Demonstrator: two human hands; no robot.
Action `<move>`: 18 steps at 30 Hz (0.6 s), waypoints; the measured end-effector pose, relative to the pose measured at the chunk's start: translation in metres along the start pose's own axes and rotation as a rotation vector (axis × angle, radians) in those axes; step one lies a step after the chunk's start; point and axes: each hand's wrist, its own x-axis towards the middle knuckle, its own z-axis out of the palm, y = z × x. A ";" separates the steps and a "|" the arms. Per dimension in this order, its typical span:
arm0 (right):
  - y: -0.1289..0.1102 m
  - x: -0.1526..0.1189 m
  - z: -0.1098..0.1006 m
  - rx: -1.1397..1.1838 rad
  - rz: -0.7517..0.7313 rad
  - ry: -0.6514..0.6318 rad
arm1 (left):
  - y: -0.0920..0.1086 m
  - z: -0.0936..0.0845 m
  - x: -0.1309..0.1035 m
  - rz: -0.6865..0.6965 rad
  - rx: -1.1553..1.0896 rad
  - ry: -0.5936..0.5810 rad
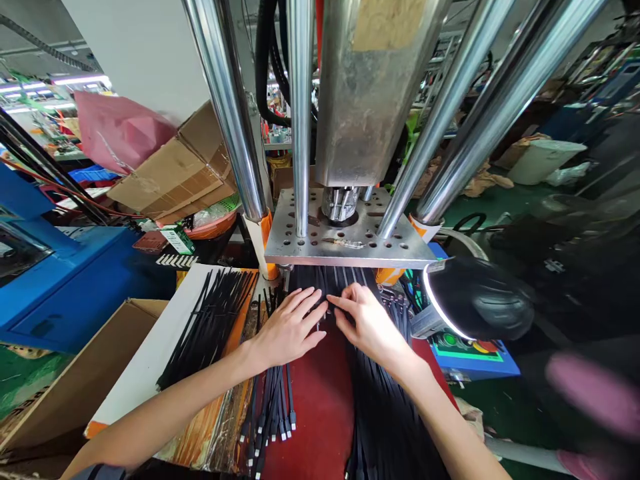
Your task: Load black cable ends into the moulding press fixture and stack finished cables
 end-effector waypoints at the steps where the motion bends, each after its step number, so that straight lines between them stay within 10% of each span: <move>1: -0.001 -0.006 0.001 -0.087 -0.024 -0.010 | 0.000 0.002 0.000 -0.001 0.005 0.008; 12: 0.002 -0.003 0.001 -0.492 -0.277 -0.125 | 0.001 0.009 -0.003 -0.016 0.025 0.042; 18: -0.013 0.012 -0.003 -0.653 -0.035 -0.274 | 0.003 -0.007 0.012 -0.068 -0.002 -0.021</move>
